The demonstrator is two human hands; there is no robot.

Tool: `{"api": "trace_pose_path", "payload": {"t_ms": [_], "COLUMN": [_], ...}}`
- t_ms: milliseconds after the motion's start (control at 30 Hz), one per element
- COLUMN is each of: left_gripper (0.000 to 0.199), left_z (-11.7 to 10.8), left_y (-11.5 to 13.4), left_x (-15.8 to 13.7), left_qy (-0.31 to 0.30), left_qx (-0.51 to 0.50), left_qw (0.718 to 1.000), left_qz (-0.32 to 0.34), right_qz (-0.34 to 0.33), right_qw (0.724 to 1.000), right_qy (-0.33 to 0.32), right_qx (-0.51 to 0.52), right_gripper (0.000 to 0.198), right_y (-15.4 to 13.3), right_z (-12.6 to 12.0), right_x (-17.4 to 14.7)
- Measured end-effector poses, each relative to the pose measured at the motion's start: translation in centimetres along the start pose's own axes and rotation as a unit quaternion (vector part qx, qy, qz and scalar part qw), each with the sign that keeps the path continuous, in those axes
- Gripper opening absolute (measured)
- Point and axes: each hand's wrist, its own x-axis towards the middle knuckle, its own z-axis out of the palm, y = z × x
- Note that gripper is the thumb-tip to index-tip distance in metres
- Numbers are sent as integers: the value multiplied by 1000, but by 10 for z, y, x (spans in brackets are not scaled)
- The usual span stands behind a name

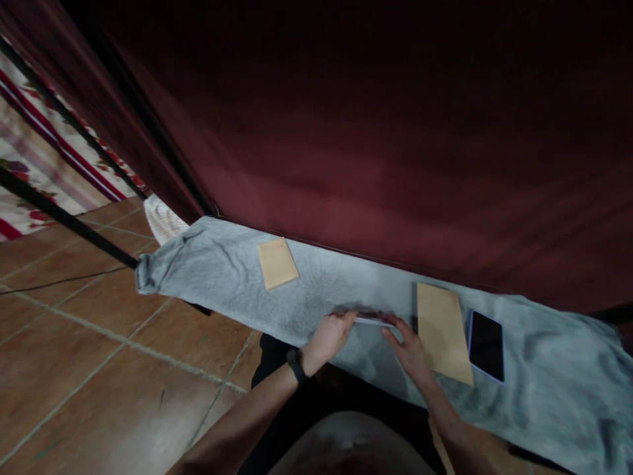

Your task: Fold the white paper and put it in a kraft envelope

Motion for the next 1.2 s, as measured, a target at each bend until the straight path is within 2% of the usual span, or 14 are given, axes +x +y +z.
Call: {"api": "trace_pose_path", "payload": {"t_ms": [100,200,267,333,433,567,700,800,967,1067,1200], "left_gripper": [30,33,31,31,33,12,17,15,14,21,29], "left_z": [7,23,32,34,24,12,17,24,29,29,26], "left_y": [2,-3,-8,-14,-22,-32,-38,-37,-31,-29,-26], "left_x": [-5,-8,-9,-7,4,24,30,26,19,16,13], "left_qy": [17,50,59,77,115,80,89,107,102,70,37], "left_qx": [-102,-277,-342,-363,-288,-143,-89,-44,23,122,277], "left_qw": [994,956,932,922,945,980,982,980,978,971,942], "left_qz": [-19,-81,-106,-109,-108,-117,-141,-162,-181,-192,-185], "right_qz": [71,100,100,83,55,43,22,-39,-83,-81,-61], "right_qw": [990,974,980,992,994,992,994,990,964,948,936], "right_qy": [-7,-25,-42,-60,-93,-114,-62,-22,-35,-26,-2], "right_qx": [125,201,165,73,-14,-39,-84,-132,-249,-306,-347], "right_gripper": [36,39,38,34,26,24,34,43,51,56,61], "right_y": [-7,-15,-19,-21,-22,-25,-28,-26,-18,-13,-5], "right_z": [-18,-16,-6,5,21,35,51,71,95,92,78], "right_x": [18,34,43,52,65,81,82,62,8,-13,-26]}}
